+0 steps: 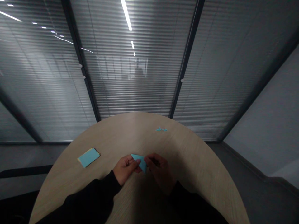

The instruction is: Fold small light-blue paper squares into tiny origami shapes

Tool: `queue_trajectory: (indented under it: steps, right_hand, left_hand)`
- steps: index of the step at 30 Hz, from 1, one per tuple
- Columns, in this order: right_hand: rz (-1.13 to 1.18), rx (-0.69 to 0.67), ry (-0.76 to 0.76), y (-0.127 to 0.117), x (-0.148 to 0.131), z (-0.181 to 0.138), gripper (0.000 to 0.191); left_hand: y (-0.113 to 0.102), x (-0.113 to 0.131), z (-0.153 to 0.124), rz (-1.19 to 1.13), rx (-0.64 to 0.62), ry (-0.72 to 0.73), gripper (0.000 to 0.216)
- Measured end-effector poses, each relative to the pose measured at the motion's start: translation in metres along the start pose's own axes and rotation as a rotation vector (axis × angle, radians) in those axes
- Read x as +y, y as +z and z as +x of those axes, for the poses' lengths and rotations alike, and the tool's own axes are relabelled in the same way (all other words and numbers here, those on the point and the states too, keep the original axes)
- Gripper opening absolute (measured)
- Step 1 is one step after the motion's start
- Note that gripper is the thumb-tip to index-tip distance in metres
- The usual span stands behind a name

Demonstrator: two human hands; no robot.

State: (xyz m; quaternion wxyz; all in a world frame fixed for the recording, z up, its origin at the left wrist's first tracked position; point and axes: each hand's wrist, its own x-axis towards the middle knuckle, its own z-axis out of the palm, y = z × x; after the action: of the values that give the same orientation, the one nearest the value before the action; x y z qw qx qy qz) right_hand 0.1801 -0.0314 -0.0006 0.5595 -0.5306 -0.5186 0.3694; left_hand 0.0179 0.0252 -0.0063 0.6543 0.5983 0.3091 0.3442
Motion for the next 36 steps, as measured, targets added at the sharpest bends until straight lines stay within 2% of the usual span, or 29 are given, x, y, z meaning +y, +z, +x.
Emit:
queue_trajectory:
  steps: [22,36]
  right_hand:
    - [-0.032,0.008,-0.027,-0.0005,0.0019,0.0009,0.030]
    - [0.018,0.021,-0.008,0.0016,0.0067,0.0019,0.029]
  left_hand:
    - [0.0009,0.0013,-0.0011,0.045,-0.017,0.018,0.041]
    - [0.0013,-0.0002,-0.0005,-0.005,-0.025,0.025,0.042]
